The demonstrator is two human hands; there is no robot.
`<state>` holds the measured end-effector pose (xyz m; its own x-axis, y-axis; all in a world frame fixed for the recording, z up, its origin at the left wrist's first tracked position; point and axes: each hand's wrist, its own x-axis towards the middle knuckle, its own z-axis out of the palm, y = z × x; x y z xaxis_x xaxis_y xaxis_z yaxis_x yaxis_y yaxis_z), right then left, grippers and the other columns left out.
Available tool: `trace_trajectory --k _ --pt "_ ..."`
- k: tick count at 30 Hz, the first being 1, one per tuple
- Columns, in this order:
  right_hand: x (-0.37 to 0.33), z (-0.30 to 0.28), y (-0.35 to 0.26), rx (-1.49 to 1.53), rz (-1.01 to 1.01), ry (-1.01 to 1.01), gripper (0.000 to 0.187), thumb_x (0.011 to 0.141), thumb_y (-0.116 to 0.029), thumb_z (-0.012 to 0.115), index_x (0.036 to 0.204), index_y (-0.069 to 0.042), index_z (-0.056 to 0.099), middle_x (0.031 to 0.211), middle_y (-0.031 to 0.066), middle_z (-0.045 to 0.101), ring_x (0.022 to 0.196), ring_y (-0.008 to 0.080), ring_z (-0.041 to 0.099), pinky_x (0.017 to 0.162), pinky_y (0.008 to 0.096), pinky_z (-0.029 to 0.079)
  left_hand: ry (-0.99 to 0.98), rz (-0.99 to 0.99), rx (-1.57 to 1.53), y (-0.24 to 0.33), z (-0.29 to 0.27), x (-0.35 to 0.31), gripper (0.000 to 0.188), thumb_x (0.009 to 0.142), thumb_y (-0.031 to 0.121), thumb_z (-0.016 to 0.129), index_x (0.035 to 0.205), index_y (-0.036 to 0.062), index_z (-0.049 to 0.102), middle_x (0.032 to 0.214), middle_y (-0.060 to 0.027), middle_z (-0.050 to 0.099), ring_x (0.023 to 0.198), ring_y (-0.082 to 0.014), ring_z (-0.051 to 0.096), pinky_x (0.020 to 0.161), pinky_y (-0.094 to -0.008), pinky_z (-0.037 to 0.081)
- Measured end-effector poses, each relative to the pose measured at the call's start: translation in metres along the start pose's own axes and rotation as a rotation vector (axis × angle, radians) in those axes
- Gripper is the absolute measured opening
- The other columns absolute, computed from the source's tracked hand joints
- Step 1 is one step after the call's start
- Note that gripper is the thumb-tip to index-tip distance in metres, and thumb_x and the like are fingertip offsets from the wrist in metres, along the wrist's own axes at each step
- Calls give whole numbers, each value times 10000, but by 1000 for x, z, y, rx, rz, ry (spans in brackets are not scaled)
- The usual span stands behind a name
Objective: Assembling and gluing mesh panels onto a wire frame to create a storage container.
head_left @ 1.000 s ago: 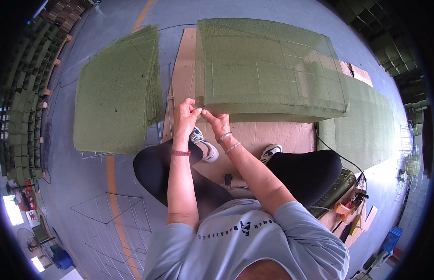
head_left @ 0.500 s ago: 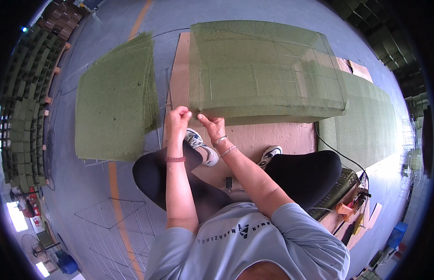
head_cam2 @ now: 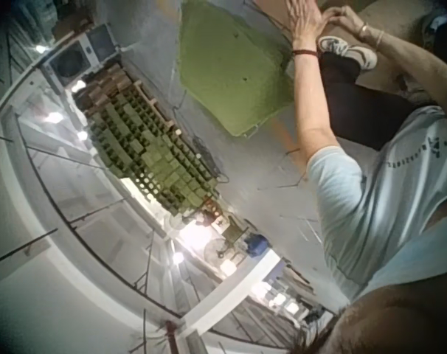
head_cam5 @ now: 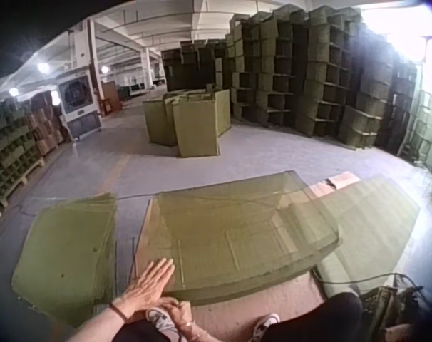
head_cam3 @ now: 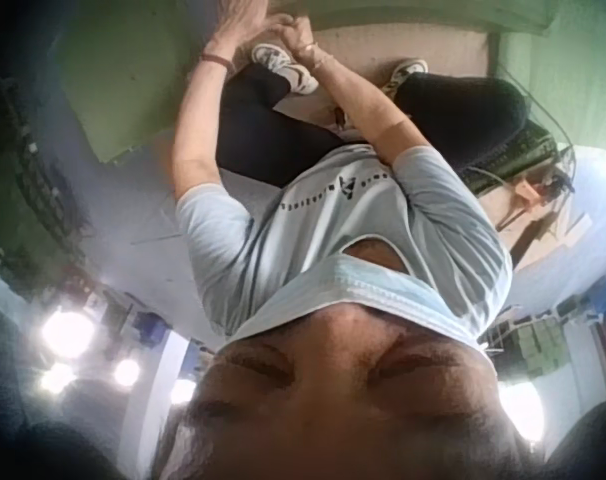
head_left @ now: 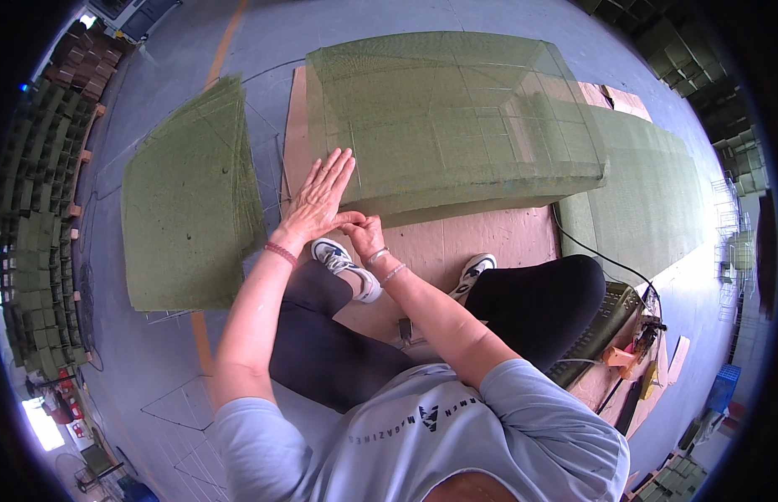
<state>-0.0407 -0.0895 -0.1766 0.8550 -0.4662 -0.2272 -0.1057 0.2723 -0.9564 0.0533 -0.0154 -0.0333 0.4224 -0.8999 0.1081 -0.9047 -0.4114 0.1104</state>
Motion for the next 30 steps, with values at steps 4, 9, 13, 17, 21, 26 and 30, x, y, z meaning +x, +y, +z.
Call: trace_trajectory --k 4,9,13,17,21,26,30 --pt "-8 1 -24 184 -38 -32 216 788 -110 746 655 33 655 599 -48 558 566 37 440 451 266 376 -94 102 35 -2 -9 -4 1105 699 684 566 1486 20 165 1561 -126 155 1448 -270 126 1180 -452 151" --pt "-17 9 -45 427 -37 -91 181 803 -128 769 735 12 677 660 -49 596 601 37 469 484 242 397 -121 109 13 -2 -13 -15 1095 702 641 600 1494 36 145 1564 -117 147 1448 -268 130 1186 -438 134" --pt "-6 0 -27 173 27 -83 221 789 -142 783 735 38 667 681 -42 598 647 23 466 500 236 400 -107 108 65 0 -13 -12 1047 745 623 579 1497 42 140 1566 -111 146 1448 -265 130 1186 -428 137" --pt "-14 0 -32 192 -116 -83 236 785 -149 783 822 64 690 757 -9 666 711 38 518 582 249 468 -111 93 26 -1 -8 -16 1069 727 603 611 1500 47 125 1569 -103 136 1451 -255 119 1188 -426 128" --pt "-23 -14 -42 217 3 -75 213 782 -129 783 778 65 694 697 21 666 619 49 541 509 242 443 -115 90 110 0 -7 -14 1028 796 736 388 1504 47 104 1568 -117 135 1451 -263 115 1189 -421 111" --pt "-32 -19 -67 272 86 -36 267 791 -188 778 643 1 663 613 -3 613 523 40 483 441 237 355 -94 88 82 1 -7 -14 1012 801 743 357 1501 48 131 1567 -105 144 1451 -261 118 1184 -441 115" --pt "-30 -18 -66 280 128 35 320 781 -234 786 601 -10 644 567 -13 577 491 46 460 430 237 319 -95 95 107 -1 -6 -13 1036 799 791 289 1502 48 125 1565 -114 147 1451 -264 115 1182 -446 108"
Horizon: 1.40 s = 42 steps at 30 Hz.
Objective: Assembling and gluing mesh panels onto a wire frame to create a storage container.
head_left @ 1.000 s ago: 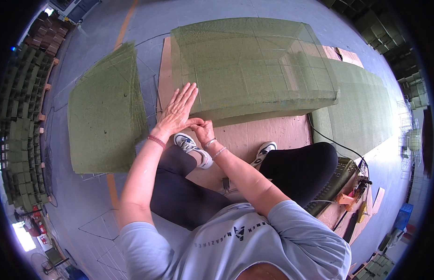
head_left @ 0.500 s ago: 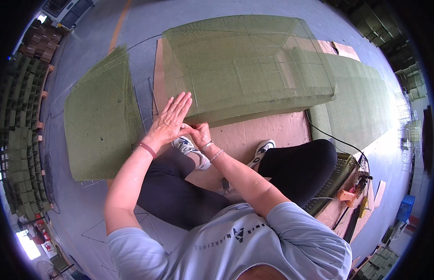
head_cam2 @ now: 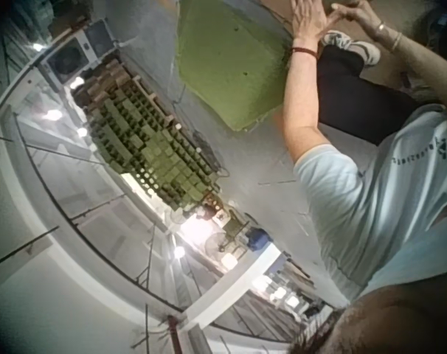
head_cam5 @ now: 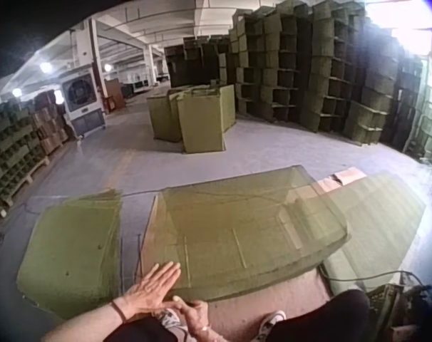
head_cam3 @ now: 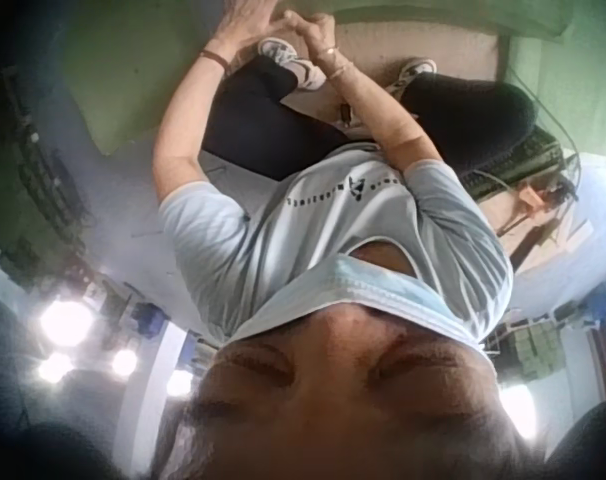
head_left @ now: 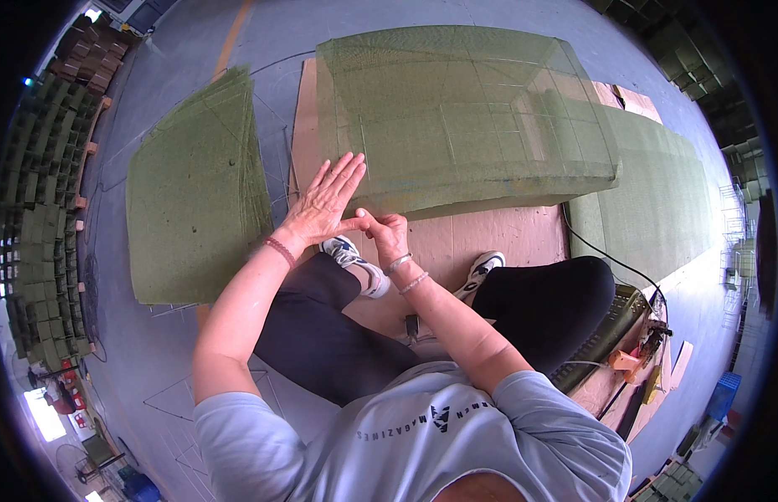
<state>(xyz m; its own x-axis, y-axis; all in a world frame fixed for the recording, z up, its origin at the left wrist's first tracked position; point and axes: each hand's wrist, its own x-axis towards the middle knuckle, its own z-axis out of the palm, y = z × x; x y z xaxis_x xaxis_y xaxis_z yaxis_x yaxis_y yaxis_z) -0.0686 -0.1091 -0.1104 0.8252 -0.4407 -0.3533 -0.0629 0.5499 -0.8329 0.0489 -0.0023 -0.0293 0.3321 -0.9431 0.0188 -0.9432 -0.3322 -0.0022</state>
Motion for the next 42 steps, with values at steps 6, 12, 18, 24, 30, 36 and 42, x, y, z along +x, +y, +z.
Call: trace_trajectory --k 6,12,18,24,30,36,42 --pt "0 -2 -6 -150 32 14 328 770 -244 798 580 -30 637 551 -13 563 500 48 439 472 227 330 0 6 18 -2 -3 -1 1023 803 775 315 1499 47 139 1563 -111 157 1449 -264 124 1180 -450 112" --pt "4 1 3 -80 -67 22 324 785 -238 784 589 -20 648 573 -34 577 516 41 436 469 234 313 -8 -7 32 1 -3 -2 985 832 749 299 1496 37 149 1561 -117 164 1447 -265 138 1179 -448 120" --pt "13 -2 14 -148 -92 35 324 791 -235 780 585 -23 647 550 -48 553 500 34 405 448 247 303 -3 -1 65 3 -3 -3 963 852 731 269 1492 23 147 1560 -129 158 1447 -270 136 1177 -442 129" --pt "23 -11 23 -199 -92 31 311 786 -217 769 641 41 676 569 22 618 535 66 509 476 256 397 19 14 36 10 -4 7 960 852 721 278 1492 19 144 1559 -137 160 1446 -271 143 1178 -430 131" --pt "26 -23 31 -255 -138 -16 256 787 -164 745 650 43 682 592 13 627 560 57 513 480 256 400 84 23 -15 16 9 23 972 846 716 307 1491 9 136 1555 -149 170 1442 -280 159 1177 -432 131" --pt "15 -37 -2 -196 -81 -36 248 784 -200 746 645 -9 673 577 -29 571 520 42 444 474 222 317 110 28 0 17 11 23 1002 823 739 333 1478 -4 179 1549 -144 191 1436 -287 173 1179 -438 138" --pt "-1 -22 -29 -37 -175 16 336 800 -216 771 569 -16 632 565 -90 502 518 23 387 424 249 285 84 36 6 17 9 22 996 812 757 322 1487 37 190 1552 -116 195 1433 -292 179 1176 -448 145"
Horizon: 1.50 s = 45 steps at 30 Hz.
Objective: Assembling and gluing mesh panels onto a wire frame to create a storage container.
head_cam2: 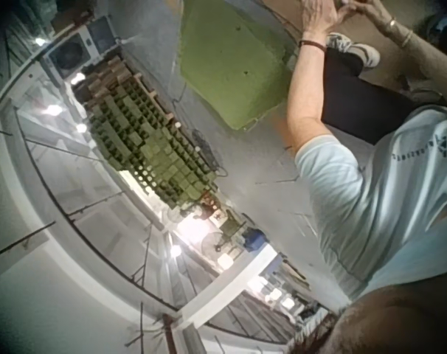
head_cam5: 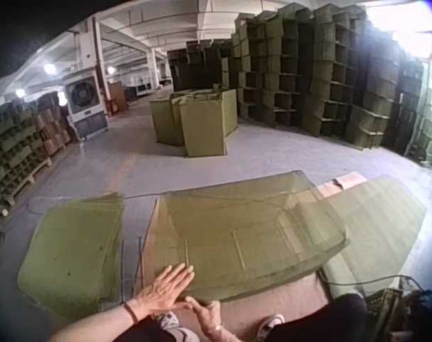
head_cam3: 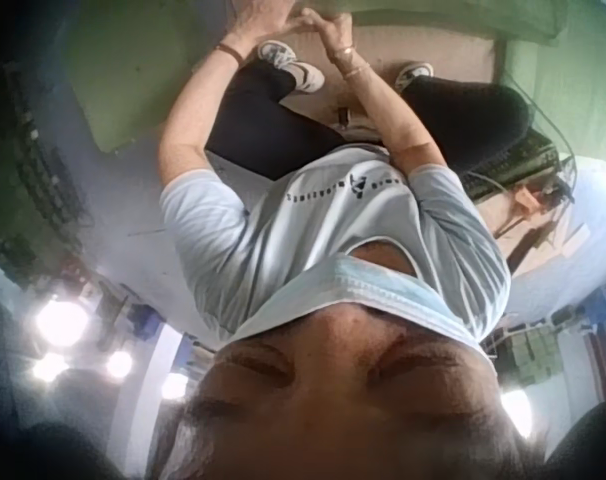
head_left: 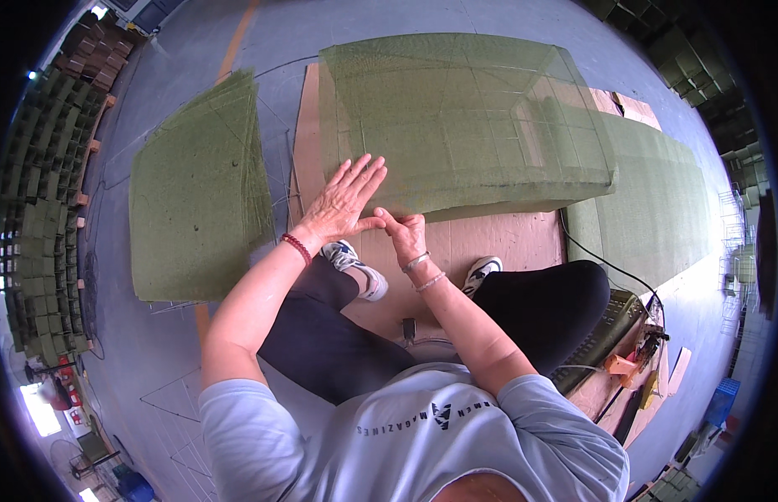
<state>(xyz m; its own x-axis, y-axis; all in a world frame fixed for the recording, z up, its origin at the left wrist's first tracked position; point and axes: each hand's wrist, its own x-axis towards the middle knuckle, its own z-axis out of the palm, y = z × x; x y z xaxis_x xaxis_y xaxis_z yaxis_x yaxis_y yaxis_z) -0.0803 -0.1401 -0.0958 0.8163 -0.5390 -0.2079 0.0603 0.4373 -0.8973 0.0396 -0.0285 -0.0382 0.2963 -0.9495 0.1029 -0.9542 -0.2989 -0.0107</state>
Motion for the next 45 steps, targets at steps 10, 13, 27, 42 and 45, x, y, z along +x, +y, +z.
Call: trace_trajectory --k 10,13,27,42,45 --pt "1 -3 13 -98 60 -7 321 805 -238 762 586 -32 649 563 -83 536 506 23 380 452 236 263 -19 11 -11 0 -4 1 979 824 770 259 1492 57 197 1555 -112 191 1432 -313 171 1169 -471 142" --pt "5 -4 19 -85 3 -25 230 808 -206 762 700 -19 684 649 -61 601 563 33 451 490 228 334 -36 -7 14 3 -7 0 979 816 764 288 1478 46 231 1549 -106 207 1426 -314 186 1168 -469 159" --pt "18 -20 42 -177 -14 -89 119 826 -122 726 827 -4 715 756 -14 666 668 55 544 588 222 429 -5 28 -65 15 1 20 985 822 749 309 1486 32 187 1549 -127 205 1434 -268 190 1176 -424 155" --pt "-1 -26 -10 -53 77 11 314 778 -234 781 589 -22 648 559 -27 574 507 41 437 480 225 308 -13 20 -52 15 -2 23 1022 797 800 267 1492 55 188 1555 -110 191 1435 -269 183 1174 -445 149" --pt "-2 -25 -12 -57 79 42 346 763 -247 796 566 -20 623 553 -17 565 508 47 438 480 229 316 -15 17 -36 16 0 22 1025 789 805 276 1488 59 205 1555 -103 190 1436 -266 180 1174 -446 153"
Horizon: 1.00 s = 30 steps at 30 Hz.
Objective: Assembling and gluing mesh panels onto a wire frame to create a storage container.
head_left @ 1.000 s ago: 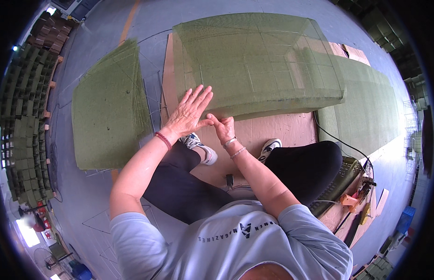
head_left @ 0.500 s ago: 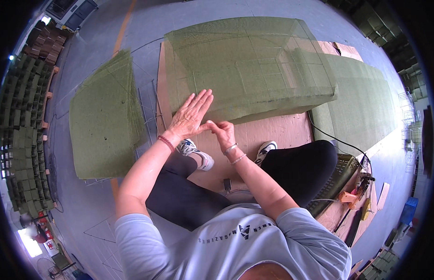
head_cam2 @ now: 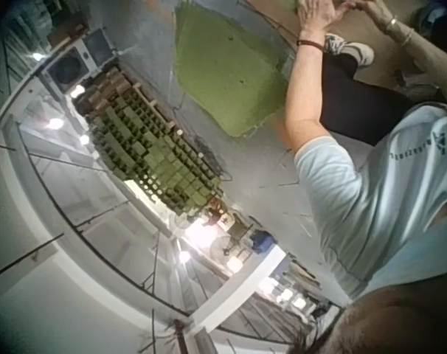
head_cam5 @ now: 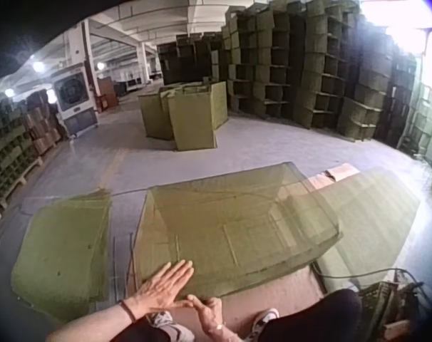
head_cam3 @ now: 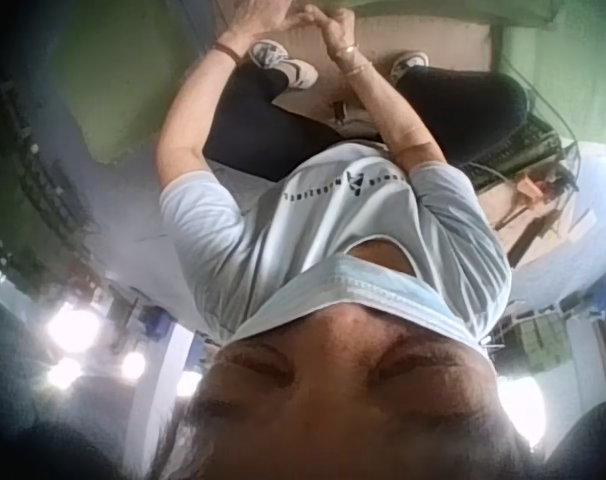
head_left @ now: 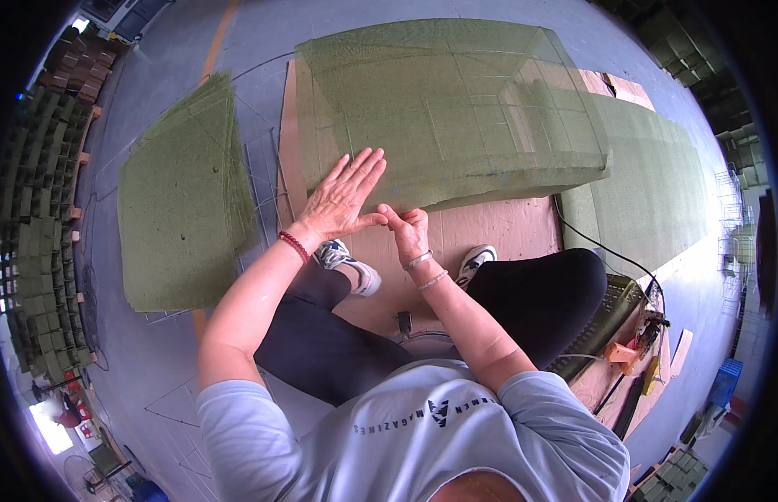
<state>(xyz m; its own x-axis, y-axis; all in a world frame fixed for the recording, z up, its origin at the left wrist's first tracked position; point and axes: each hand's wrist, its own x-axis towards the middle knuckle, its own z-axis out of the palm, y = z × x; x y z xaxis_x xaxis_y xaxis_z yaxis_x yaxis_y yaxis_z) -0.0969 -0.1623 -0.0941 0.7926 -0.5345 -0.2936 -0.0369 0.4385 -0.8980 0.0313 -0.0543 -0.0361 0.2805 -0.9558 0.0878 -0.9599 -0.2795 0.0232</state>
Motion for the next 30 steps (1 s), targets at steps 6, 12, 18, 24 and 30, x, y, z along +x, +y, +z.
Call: trace_trajectory --k 6,12,18,24,30 --pt "10 -1 17 -96 -3 91 366 755 -264 809 580 -11 611 577 -20 553 530 60 428 494 240 347 -17 16 0 0 -2 0 1027 797 808 253 1496 58 180 1559 -118 179 1437 -283 175 1171 -453 143" --pt "25 -6 28 -87 -94 -23 251 823 -205 745 795 40 702 693 -10 645 622 67 498 538 265 416 -28 8 -45 0 -3 0 1023 801 806 242 1501 62 168 1562 -116 169 1441 -282 163 1172 -454 128" --pt "40 -7 46 18 -177 -61 229 831 -184 734 852 42 708 740 -3 667 663 63 517 563 263 440 13 -2 -205 12 0 12 987 824 775 261 1502 64 163 1564 -109 169 1442 -283 157 1174 -447 127" --pt "24 -10 18 -13 -21 -89 262 826 -186 744 946 45 704 845 17 683 731 72 559 619 249 465 0 39 -78 13 4 14 943 844 747 277 1487 59 226 1557 -105 194 1438 -287 169 1169 -455 144" --pt "17 -24 -14 -73 -61 -11 224 789 -236 782 754 -30 702 680 -44 613 606 59 496 549 240 385 1 26 -47 13 1 15 974 822 779 270 1479 60 244 1555 -87 200 1438 -282 163 1170 -473 156"
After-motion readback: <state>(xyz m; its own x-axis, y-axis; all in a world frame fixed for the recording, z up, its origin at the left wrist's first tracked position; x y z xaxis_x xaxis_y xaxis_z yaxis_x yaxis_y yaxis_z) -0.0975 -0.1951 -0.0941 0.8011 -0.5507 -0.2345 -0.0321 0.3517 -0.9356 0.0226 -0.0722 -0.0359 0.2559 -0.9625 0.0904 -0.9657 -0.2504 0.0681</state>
